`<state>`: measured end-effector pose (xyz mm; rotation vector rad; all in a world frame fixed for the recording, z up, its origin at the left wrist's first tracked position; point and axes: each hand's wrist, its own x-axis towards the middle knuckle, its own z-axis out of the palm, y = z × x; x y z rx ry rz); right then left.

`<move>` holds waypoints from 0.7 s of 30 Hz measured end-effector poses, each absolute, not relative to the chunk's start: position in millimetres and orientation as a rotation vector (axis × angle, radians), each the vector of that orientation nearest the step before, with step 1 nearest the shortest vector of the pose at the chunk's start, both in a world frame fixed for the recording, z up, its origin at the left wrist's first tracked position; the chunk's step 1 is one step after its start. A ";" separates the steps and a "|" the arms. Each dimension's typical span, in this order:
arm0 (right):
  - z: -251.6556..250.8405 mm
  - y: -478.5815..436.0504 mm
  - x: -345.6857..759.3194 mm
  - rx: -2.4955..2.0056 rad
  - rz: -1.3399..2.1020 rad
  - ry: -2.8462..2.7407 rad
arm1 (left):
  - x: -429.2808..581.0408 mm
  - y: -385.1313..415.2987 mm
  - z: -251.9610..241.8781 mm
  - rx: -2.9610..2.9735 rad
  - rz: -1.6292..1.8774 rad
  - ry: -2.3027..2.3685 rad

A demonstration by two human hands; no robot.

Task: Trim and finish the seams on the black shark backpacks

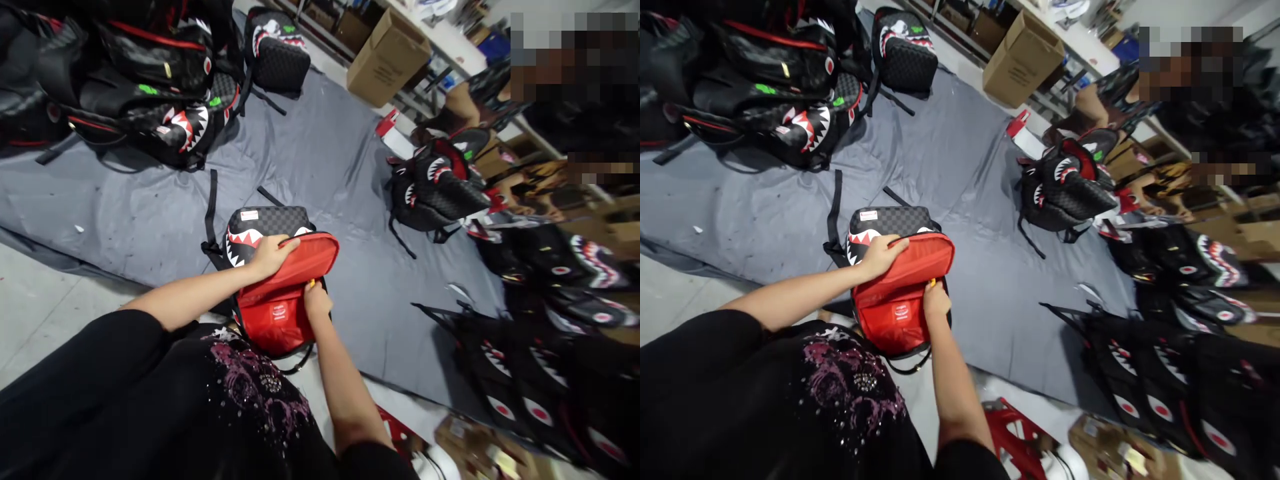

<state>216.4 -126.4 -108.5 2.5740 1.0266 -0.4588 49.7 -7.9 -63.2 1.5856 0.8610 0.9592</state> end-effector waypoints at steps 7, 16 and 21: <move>-90.9 -234.9 212.0 2.363 -0.949 0.720 | 64.8 -5.0 -75.3 1.538 1.027 0.853; -143.4 -242.5 218.5 2.816 -2.358 0.109 | 70.7 -8.0 -69.2 1.657 0.990 0.655; -180.3 -211.9 193.1 2.966 -2.588 0.148 | 75.5 -9.6 -66.7 1.718 0.979 0.606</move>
